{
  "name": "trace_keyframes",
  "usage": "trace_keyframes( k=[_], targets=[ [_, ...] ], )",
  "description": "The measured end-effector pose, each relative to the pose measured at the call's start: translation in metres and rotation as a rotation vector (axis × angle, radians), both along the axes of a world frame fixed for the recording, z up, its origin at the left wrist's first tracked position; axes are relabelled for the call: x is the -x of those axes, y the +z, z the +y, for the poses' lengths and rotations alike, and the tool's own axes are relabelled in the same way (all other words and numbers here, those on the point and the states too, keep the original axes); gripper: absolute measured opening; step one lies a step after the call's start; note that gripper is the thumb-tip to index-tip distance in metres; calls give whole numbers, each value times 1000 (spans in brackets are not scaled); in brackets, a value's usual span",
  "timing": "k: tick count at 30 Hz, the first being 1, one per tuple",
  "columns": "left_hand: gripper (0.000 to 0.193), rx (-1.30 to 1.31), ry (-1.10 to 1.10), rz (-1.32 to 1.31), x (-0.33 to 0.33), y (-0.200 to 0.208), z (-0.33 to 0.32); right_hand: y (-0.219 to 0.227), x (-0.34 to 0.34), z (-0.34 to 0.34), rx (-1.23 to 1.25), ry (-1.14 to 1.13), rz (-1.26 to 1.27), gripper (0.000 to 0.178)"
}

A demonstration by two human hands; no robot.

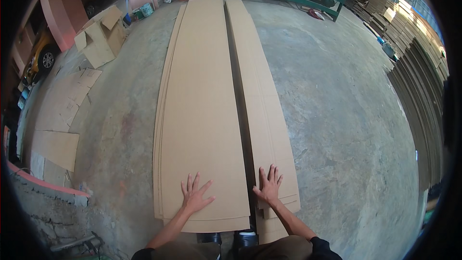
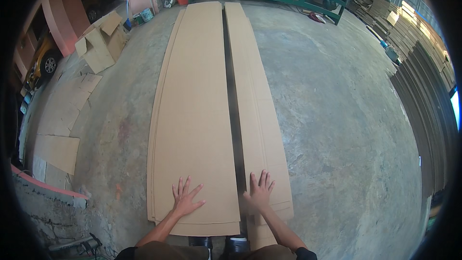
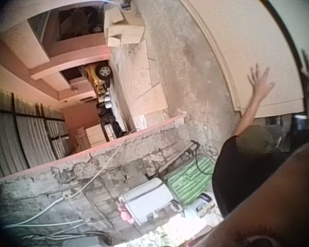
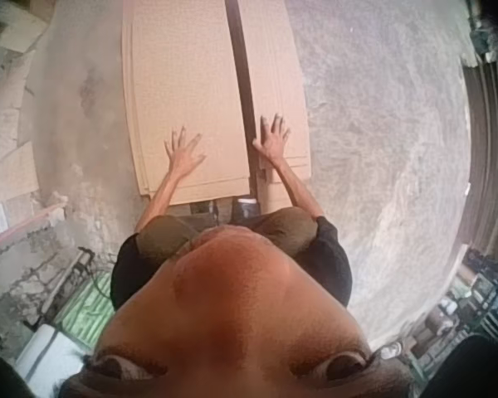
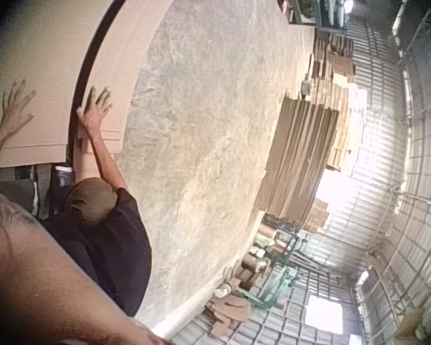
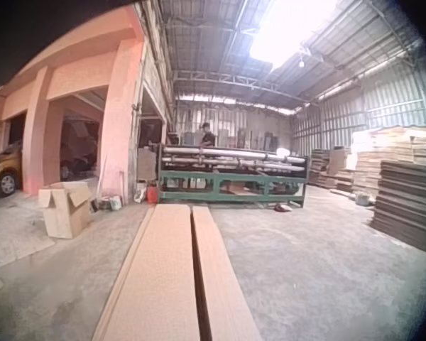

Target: The person arranges two long sheets of cardboard on the floor and repeatedly places additional sheets on top of them, building two parallel stacks. The person uses both hands to align and smooth the cardboard sheets during the stacking process.

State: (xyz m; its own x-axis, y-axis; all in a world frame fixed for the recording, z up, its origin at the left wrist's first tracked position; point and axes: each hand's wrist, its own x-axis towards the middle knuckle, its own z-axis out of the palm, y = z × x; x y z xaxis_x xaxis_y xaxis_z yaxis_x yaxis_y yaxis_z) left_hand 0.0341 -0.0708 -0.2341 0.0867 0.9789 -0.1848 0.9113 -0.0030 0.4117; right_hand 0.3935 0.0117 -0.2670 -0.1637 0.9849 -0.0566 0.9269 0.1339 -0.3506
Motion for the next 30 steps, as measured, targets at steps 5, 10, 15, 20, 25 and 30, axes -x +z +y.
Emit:
trace_keyframes(
  k=[5, 10, 15, 20, 25, 30],
  targets=[
    [82, -19, 1, 29, -1, 2, 0, 4, 1, -1, 12, -7, 10, 110],
    [83, 7, -4, 14, 0, -1, 0, 9, 3, -2, 5, -6, 32, 108],
    [82, -14, 2, 15, -1, 2, 1, 10, 3, -1, -9, -3, 27, 107],
    [81, -21, 4, 22, -1, 2, 0, 10, 3, -2, -12, -6, 35, 107],
    [81, -20, 4, 21, -1, 2, 0, 11, 4, -1, -2, -10, 35, 107],
    [81, -15, 3, 16, 0, 3, 0, 9, 4, -1, 2, -7, 19, 109]
  ],
)
